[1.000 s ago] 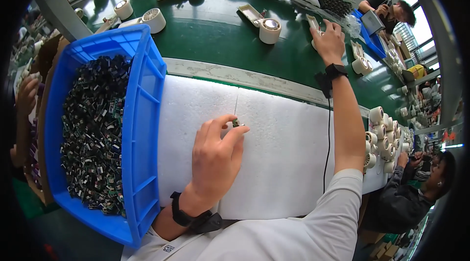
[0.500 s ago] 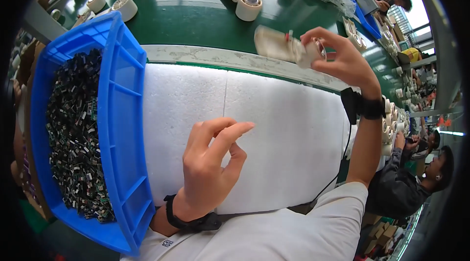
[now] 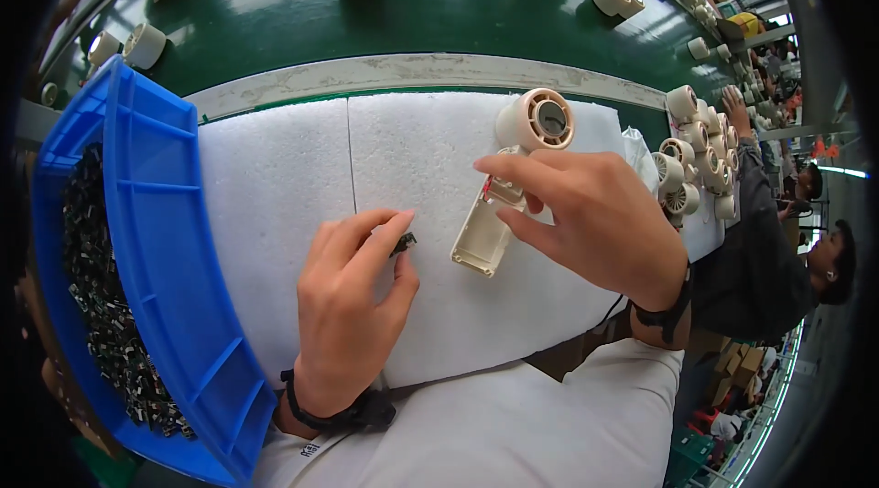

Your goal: The person assembles handheld fans by connecting circuit boards to wires inside the fan housings and pressing them into place. They repeat this process for multiple units, picking circuit boards from a blue bin and setting completed assemblies aside.

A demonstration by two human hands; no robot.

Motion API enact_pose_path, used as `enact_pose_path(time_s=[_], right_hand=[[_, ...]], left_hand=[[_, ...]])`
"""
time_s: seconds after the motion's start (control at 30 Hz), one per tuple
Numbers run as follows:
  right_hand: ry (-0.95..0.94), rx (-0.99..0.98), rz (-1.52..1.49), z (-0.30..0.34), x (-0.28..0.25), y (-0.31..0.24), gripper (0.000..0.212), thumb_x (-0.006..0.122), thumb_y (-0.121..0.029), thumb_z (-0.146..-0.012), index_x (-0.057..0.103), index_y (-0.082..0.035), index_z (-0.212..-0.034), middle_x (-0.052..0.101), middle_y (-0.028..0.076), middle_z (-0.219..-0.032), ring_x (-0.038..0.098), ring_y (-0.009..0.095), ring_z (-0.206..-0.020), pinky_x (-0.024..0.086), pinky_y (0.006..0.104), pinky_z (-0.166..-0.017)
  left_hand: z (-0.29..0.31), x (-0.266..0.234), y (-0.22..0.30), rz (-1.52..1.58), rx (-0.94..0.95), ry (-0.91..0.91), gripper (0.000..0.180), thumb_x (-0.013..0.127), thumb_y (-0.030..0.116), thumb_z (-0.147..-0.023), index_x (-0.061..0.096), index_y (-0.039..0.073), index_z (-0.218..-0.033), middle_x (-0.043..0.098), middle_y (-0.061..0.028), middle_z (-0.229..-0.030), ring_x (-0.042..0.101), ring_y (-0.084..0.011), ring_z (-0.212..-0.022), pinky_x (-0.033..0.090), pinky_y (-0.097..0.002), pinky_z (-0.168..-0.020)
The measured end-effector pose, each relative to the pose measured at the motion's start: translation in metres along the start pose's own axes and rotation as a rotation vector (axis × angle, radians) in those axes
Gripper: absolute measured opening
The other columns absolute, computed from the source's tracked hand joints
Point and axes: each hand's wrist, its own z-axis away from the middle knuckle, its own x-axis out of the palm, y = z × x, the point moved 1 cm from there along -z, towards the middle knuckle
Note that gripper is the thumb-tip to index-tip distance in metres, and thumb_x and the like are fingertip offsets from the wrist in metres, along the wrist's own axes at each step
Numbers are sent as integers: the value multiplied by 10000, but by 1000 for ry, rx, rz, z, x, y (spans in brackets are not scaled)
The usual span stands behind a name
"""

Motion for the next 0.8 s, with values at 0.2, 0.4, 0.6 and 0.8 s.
enact_pose_path(time_s=[0.2,0.4,0.6,0.8], right_hand=[[239,-199,45,-5,29,20,251,757,-43,-874,744,-88,-1121,648,65,-758,640,230,-621,519,319,-574],[219,-305,-165,-8,36,23,250,771,-58,-863,753,-80,-1111,637,68,-736,641,226,-626,488,338,-549],[276,-264,-209,-8,44,12,247,786,-41,-840,759,-78,-1083,668,62,-744,668,222,-629,511,309,-559],[375,-272,-191,-8,54,19,219,787,-20,-824,758,-54,-1039,721,73,-789,708,200,-640,545,283,-582]], left_hand=[[-3,-2,1,-51,52,16,282,717,-82,-770,693,-4,-1039,671,-108,-1030,619,-287,-906,528,-377,-809],[-5,-4,4,235,-37,140,271,733,-106,-773,675,-3,-1016,696,-105,-966,660,-249,-803,553,-344,-738],[-5,1,10,486,-61,68,256,752,-95,-808,665,-3,-1030,717,-113,-949,687,-197,-736,557,-294,-659],[-4,1,9,471,-135,-35,282,752,-83,-838,647,-31,-1095,730,-117,-988,716,-147,-836,589,-273,-776]])
